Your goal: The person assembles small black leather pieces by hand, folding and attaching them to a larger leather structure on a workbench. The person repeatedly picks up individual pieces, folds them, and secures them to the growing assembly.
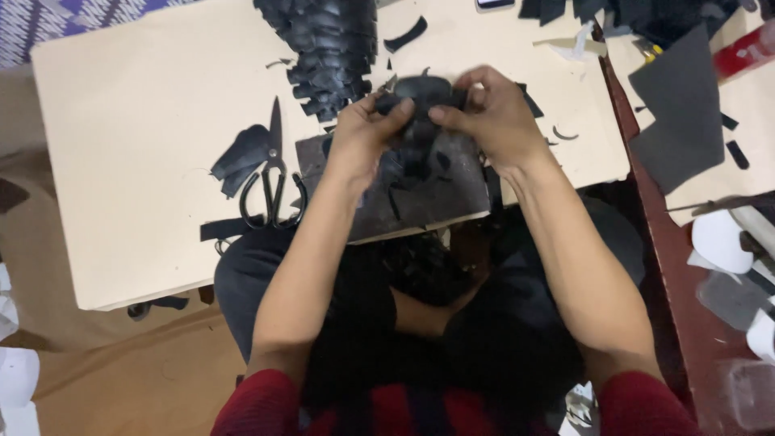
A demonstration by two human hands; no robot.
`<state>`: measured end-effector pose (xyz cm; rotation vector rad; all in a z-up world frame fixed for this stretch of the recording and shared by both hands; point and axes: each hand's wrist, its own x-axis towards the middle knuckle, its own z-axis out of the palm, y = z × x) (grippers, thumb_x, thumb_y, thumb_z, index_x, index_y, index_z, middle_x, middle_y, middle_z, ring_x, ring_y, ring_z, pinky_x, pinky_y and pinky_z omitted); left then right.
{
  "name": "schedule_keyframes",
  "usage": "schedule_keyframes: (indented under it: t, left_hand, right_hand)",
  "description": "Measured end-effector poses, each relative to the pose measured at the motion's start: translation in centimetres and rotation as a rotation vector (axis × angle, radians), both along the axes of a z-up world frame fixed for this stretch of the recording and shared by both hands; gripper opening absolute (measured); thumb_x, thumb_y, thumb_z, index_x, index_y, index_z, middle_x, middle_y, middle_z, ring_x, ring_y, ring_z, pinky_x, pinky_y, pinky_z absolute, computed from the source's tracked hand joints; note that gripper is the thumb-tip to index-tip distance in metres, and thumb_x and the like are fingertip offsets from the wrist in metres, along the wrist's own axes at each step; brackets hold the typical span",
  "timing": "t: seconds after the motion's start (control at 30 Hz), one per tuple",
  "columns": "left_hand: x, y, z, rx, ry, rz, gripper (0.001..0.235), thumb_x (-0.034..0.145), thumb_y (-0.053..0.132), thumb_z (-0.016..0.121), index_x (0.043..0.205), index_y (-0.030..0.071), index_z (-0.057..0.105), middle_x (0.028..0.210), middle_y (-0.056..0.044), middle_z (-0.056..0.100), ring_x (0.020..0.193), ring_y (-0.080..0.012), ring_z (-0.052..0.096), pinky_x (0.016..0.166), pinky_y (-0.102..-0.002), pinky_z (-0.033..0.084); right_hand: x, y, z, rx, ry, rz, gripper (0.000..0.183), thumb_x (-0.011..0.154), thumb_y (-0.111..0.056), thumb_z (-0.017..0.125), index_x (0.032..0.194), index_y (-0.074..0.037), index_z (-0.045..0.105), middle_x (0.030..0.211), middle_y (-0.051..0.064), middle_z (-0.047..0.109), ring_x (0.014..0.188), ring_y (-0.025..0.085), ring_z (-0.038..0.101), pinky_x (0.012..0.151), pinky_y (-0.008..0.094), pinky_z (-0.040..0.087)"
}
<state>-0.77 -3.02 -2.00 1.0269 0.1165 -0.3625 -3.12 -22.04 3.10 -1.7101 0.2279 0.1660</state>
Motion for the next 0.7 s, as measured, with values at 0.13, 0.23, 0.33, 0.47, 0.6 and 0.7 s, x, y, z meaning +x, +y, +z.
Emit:
schedule_keyframes:
  t: [0.13, 0.23, 0.33, 0.47, 0.6, 0.7]
  left_hand:
    - [0.5, 0.8, 0.6, -0.272, 0.104, -0.118, 0.024, 0.086, 0.013, 0.081, 0.104, -0.001, 0.072, 0.102, -0.012, 0.076, 0.084, -0.02, 0.073, 0.071, -0.027, 0.061]
    - [0.6, 0.4, 0.5, -0.181, 0.153, -0.018, 0.036, 0.076, 0.011, 0.087, 0.106, 0.001, 0.071, 0.103, -0.015, 0.076, 0.087, -0.0262, 0.073, 0.074, -0.033, 0.064]
    - [0.5, 0.4, 0.1, -0.267, 0.215, -0.01, 0.033, 0.081, 0.009, 0.084, 0.109, 0.002, 0.069, 0.107, -0.015, 0.076, 0.094, -0.0247, 0.073, 0.08, -0.032, 0.062]
    - [0.5, -0.1, 0.2, -0.16, 0.291, -0.035, 0.035, 0.075, 0.036, 0.084, 0.099, 0.013, 0.071, 0.092, -0.008, 0.072, 0.084, -0.0217, 0.066, 0.075, -0.031, 0.051]
    - [0.6, -1.4, -1.1, -0.249, 0.179, 0.203, 0.012, 0.08, 0.015, 0.085, 0.076, 0.008, 0.076, 0.082, -0.01, 0.077, 0.072, -0.0206, 0.071, 0.064, -0.029, 0.06]
    - [-0.2, -1.2, 0.8, -0.035, -0.034, 0.177, 0.03, 0.087, 0.033, 0.077, 0.064, 0.018, 0.065, 0.058, 0.006, 0.048, 0.05, -0.0073, 0.041, 0.044, -0.024, 0.031]
  right_hand:
    - [0.5, -0.2, 1.4, 0.165, 0.052, 0.067, 0.043, 0.082, -0.004, 0.083, 0.12, -0.012, 0.065, 0.089, 0.007, 0.069, 0.078, 0.018, 0.071, 0.072, 0.03, 0.066]
    - [1.0, -0.4, 1.0, 0.222, 0.132, 0.134, 0.027, 0.093, -0.007, 0.073, 0.119, -0.004, 0.067, 0.102, 0.012, 0.075, 0.09, 0.019, 0.073, 0.084, 0.028, 0.066]
    - [1.0, -0.8, 0.0, 0.18, 0.064, 0.057, 0.009, 0.091, -0.01, 0.082, 0.09, -0.008, 0.073, 0.076, 0.002, 0.071, 0.064, 0.009, 0.066, 0.061, 0.018, 0.057]
    - [1.2, -1.7, -0.3, 0.107, -0.051, 0.094, 0.011, 0.095, -0.003, 0.079, 0.091, -0.011, 0.072, 0.077, -0.002, 0.069, 0.072, 0.005, 0.065, 0.07, 0.017, 0.056]
    - [1.1, -1.4, 0.1, 0.166, -0.047, 0.169, 0.006, 0.094, -0.002, 0.078, 0.094, -0.006, 0.073, 0.081, 0.005, 0.073, 0.074, 0.011, 0.07, 0.076, 0.02, 0.061]
    - [1.7, -1.8, -0.7, 0.149, -0.049, 0.082, 0.009, 0.092, -0.003, 0.08, 0.096, -0.009, 0.075, 0.085, 0.002, 0.075, 0.075, 0.008, 0.07, 0.075, 0.019, 0.063]
